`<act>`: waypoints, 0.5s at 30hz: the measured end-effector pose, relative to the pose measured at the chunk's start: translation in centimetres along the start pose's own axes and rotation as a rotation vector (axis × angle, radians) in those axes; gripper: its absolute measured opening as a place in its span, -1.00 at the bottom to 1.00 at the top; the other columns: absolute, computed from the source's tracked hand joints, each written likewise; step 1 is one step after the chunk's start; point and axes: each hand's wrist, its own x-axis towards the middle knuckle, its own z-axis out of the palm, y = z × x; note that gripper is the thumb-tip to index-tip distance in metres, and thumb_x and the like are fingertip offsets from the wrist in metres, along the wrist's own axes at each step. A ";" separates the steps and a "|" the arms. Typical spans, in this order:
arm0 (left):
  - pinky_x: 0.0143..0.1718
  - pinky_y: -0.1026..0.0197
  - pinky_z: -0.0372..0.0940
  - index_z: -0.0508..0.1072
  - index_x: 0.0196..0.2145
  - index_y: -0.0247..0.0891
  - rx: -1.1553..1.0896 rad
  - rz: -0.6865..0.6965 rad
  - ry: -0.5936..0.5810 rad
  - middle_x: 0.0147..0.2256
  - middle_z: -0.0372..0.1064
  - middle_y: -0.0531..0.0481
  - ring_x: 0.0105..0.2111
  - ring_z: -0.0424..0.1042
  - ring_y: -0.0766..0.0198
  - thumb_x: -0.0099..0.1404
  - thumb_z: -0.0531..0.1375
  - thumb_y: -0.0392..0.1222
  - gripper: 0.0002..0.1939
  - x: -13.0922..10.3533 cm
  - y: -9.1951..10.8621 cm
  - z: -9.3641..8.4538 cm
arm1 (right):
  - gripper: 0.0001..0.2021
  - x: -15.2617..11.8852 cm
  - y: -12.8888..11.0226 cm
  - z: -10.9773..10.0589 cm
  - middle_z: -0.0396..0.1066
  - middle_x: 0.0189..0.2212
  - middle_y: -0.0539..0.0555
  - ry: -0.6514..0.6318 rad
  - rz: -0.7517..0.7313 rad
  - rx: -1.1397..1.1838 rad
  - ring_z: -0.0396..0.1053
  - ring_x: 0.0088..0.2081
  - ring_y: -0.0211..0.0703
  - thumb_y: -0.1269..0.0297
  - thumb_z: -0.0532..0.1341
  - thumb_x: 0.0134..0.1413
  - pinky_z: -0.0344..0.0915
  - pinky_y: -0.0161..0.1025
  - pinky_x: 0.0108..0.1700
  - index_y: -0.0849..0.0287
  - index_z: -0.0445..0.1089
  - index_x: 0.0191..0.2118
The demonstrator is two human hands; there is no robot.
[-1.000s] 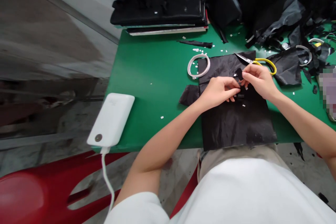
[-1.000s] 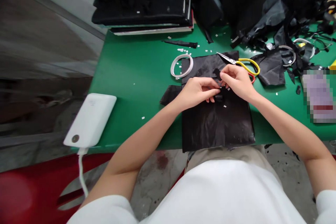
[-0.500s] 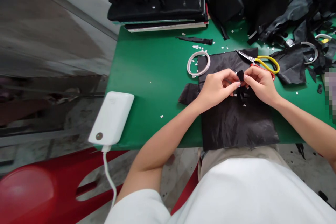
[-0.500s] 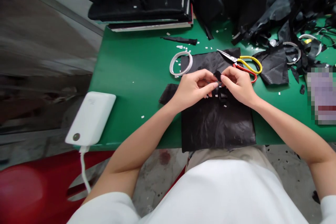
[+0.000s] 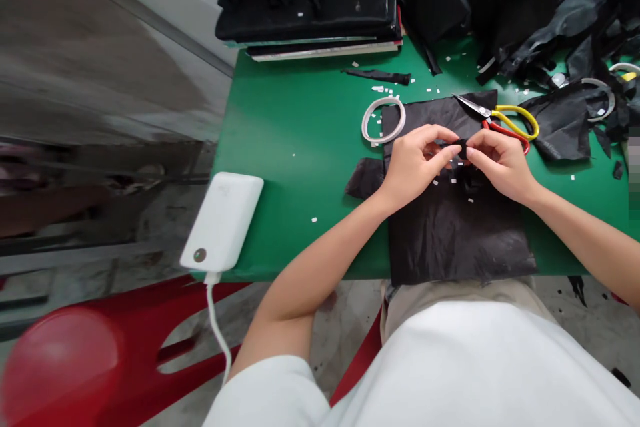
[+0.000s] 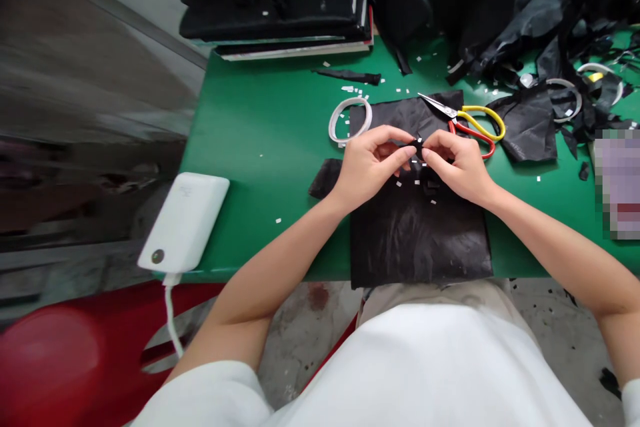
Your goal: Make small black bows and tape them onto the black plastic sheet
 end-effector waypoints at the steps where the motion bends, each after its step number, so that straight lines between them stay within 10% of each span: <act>1: -0.47 0.39 0.33 0.47 -0.30 -0.28 0.010 0.008 0.005 -0.27 0.47 0.01 -0.51 0.44 0.47 0.21 0.25 -0.18 -0.87 0.0 -0.1 0.0 | -0.86 0.0 -0.1 0.0 0.32 -0.56 -0.06 -0.002 -0.007 -0.011 0.22 -0.52 -0.32 0.23 0.20 0.09 0.14 -0.32 -0.48 0.15 0.35 -0.42; 15: -0.33 0.27 0.31 0.42 -0.26 -0.26 0.188 0.101 -0.083 -0.33 0.46 0.00 -0.39 0.43 0.33 0.29 0.18 -0.16 -0.88 0.4 0.3 -0.8 | -0.84 0.1 -0.3 0.1 0.27 -0.60 -0.08 0.037 -0.097 -0.144 0.14 -0.57 -0.34 0.24 0.20 0.10 0.10 -0.31 -0.49 0.15 0.32 -0.47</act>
